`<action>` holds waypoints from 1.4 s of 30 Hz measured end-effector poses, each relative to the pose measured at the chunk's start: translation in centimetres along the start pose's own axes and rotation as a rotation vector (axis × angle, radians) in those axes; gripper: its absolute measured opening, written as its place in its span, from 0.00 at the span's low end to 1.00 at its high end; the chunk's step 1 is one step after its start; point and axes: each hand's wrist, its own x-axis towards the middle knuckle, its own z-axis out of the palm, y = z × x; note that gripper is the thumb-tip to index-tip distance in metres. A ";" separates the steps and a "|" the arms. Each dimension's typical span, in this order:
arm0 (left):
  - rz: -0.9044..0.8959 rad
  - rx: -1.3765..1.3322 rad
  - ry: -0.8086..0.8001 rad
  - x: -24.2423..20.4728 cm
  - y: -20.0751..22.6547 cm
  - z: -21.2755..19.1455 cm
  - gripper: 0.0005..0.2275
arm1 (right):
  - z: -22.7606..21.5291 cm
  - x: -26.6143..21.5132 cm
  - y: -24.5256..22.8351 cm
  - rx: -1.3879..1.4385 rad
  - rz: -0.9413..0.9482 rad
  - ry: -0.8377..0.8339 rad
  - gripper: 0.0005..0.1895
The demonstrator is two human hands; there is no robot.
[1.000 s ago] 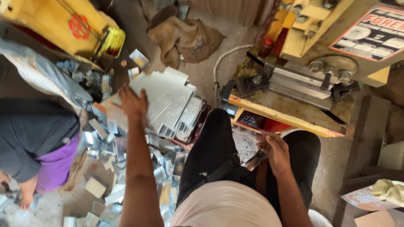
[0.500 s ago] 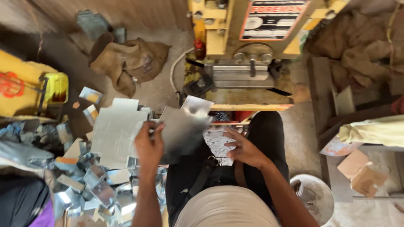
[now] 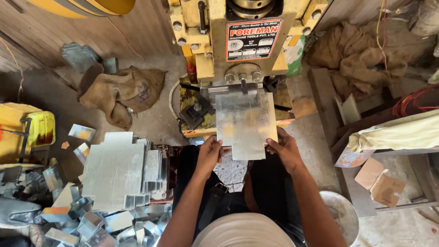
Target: The person sits in front of a Foreman press machine and repeatedly places flat metal sheets into the machine's die. They operate the press to bend the metal, then remove the finished piece and place it on a growing pile. The person continues this cycle of loading, pressing, and unloading metal sheets.
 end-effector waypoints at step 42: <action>-0.009 -0.530 -0.418 -1.4 2.8 4.1 0.38 | 5.6 -4.2 -0.1 0.679 0.141 -0.315 0.21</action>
